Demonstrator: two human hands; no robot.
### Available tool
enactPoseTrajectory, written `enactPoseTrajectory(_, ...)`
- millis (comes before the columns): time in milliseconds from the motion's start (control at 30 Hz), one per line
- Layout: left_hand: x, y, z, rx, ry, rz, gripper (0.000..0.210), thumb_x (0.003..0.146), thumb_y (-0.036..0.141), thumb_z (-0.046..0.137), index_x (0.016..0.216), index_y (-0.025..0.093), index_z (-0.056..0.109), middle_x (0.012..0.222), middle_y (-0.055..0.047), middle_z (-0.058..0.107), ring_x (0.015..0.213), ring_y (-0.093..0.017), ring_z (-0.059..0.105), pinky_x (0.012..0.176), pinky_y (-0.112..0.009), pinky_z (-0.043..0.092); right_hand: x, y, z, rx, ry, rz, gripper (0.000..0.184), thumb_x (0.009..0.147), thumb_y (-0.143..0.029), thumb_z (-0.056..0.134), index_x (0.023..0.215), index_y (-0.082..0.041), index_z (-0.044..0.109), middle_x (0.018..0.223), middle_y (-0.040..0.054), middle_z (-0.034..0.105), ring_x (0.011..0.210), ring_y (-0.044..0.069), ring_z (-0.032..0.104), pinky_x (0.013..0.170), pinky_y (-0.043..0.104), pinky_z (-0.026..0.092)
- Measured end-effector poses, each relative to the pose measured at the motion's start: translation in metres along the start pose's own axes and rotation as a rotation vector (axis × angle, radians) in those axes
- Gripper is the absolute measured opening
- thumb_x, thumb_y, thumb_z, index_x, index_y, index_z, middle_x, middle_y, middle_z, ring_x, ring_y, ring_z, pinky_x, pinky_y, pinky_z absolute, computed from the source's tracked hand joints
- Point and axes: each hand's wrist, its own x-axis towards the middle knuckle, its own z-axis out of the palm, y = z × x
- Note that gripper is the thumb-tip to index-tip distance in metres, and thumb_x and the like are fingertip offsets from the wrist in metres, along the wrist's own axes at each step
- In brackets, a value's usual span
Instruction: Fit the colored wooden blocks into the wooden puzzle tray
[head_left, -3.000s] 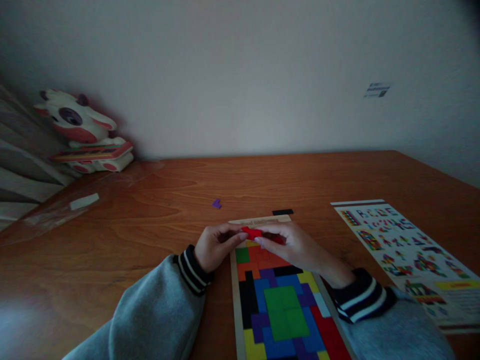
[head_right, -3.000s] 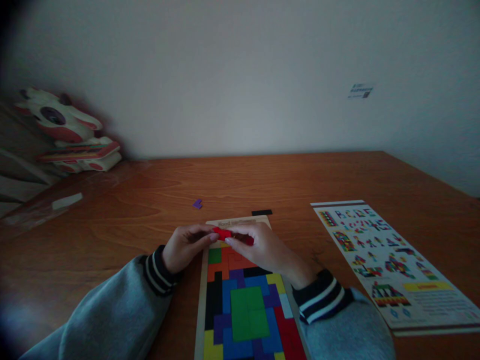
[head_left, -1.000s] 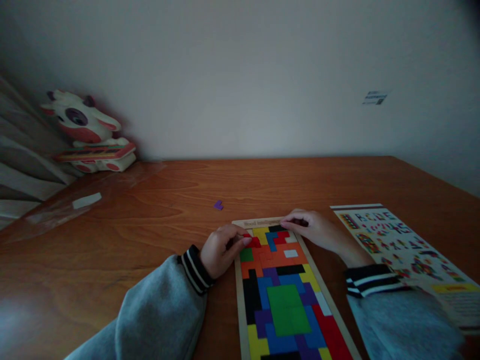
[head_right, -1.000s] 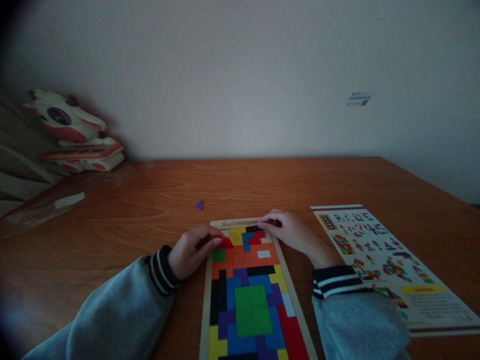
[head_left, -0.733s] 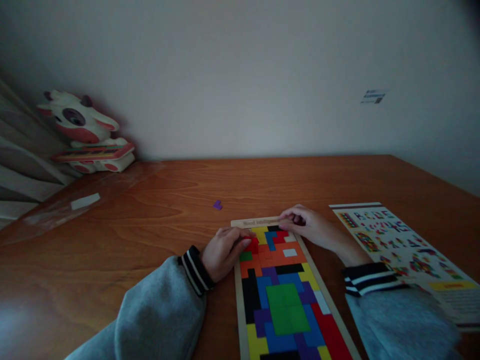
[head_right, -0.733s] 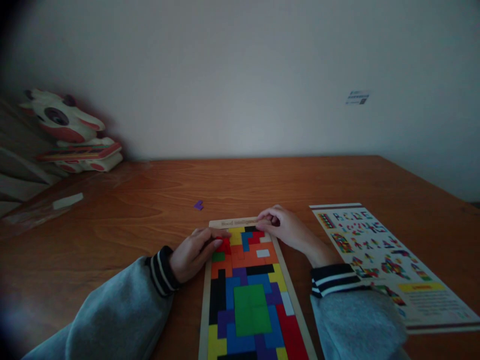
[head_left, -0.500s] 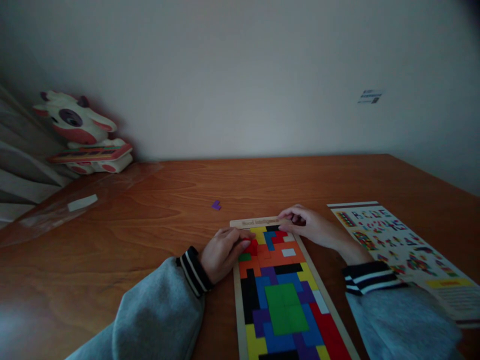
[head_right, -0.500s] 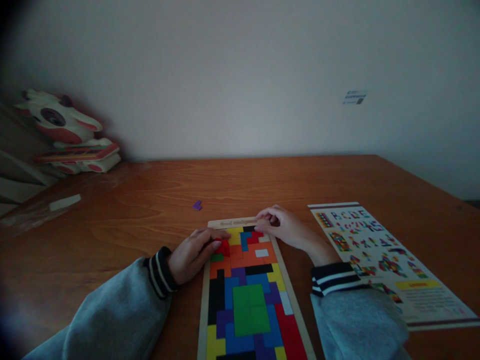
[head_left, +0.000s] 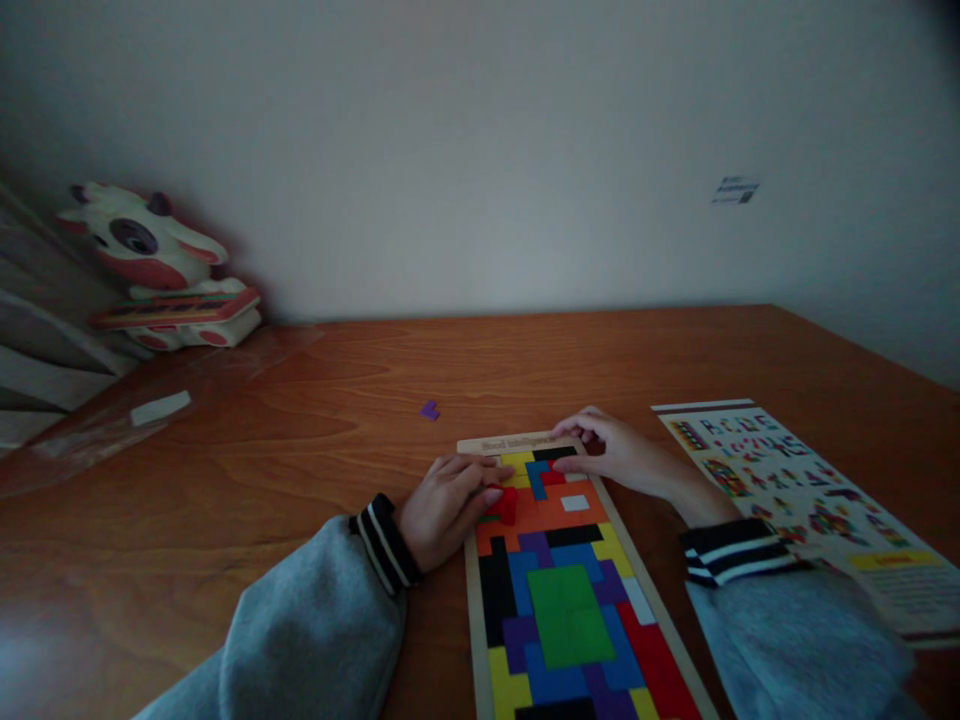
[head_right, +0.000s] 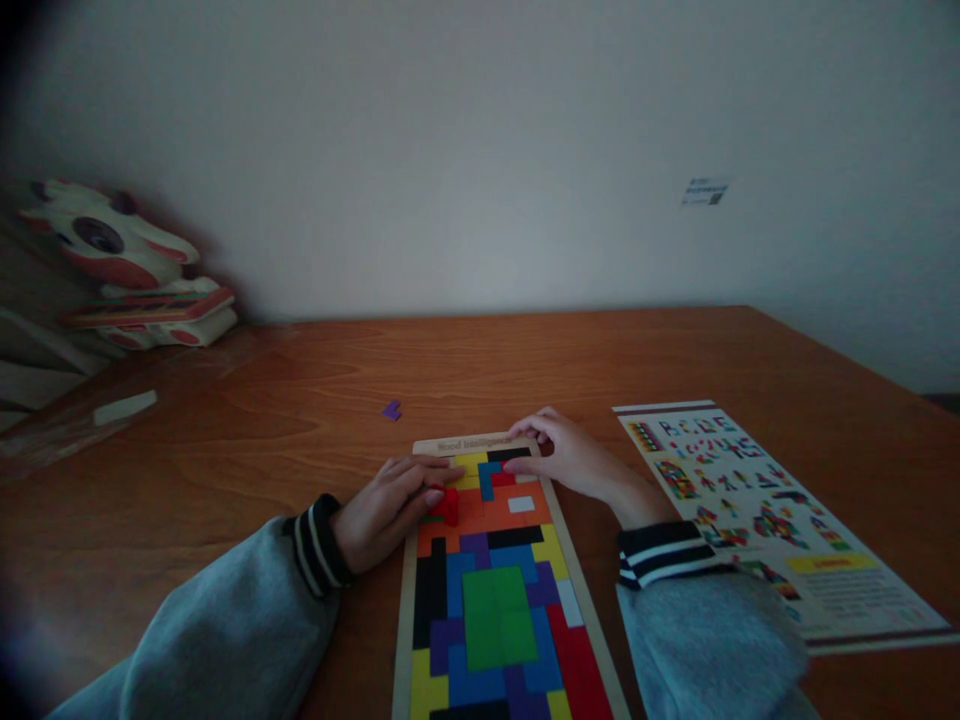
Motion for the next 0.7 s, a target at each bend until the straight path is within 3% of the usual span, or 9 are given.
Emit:
enactPoseTrajectory(167,0.001,0.004,-0.002,-0.107,0.057,-0.003,0.028,0.099,0.034,0.041,0.114,0.022,0.061,0.121,-0.009,0.064,0.115,-0.022,0.057,0.100,-0.039,0.043,0.002,-0.006,0.000,0.092,0.060,0.006,0.034,0.087,-0.053,0.057,0.099,-0.023,0.068,0.095,0.0057,0.067,0.086,0.020,0.061,0.076,0.033,0.049)
enactPoseTrajectory(333,0.004,0.001,-0.007,-0.146,0.195,-0.084,0.027,0.099,0.035,0.041,0.099,0.019,0.063,0.098,-0.008,0.067,0.093,-0.019,0.062,0.085,-0.033,0.049,0.003,-0.025,0.007,0.136,0.162,-0.035,0.034,0.091,-0.053,0.051,0.097,-0.024,0.068,0.098,0.0065,0.070,0.091,0.023,0.063,0.082,0.037,0.050)
enactPoseTrajectory(433,0.007,-0.014,-0.016,-0.029,0.322,-0.122,0.028,0.099,0.036,0.039,0.096,0.020,0.062,0.105,-0.009,0.067,0.099,-0.021,0.060,0.092,-0.037,0.047,0.002,-0.033,0.011,0.139,0.164,-0.080,0.034,0.090,-0.053,0.051,0.094,-0.024,0.068,0.095,0.0064,0.070,0.087,0.022,0.063,0.079,0.036,0.051)
enactPoseTrajectory(567,0.009,-0.044,-0.033,0.059,0.401,-0.218,0.030,0.099,0.040,0.037,0.099,0.020,0.059,0.120,-0.011,0.063,0.113,-0.025,0.055,0.101,-0.044,0.039,0.001,-0.032,0.012,0.151,0.272,-0.052,0.031,0.090,-0.049,0.052,0.093,-0.022,0.067,0.094,0.0063,0.070,0.087,0.021,0.064,0.077,0.034,0.050)
enactPoseTrajectory(700,0.009,-0.062,-0.041,-0.052,0.547,-0.373,0.036,0.097,0.049,0.038,0.087,0.020,0.056,0.086,-0.006,0.064,0.083,-0.021,0.059,0.084,-0.038,0.046,0.006,-0.030,0.016,0.121,0.306,-0.044,0.028,0.092,-0.045,0.051,0.097,-0.022,0.067,0.094,0.0063,0.070,0.084,0.021,0.064,0.075,0.034,0.051)
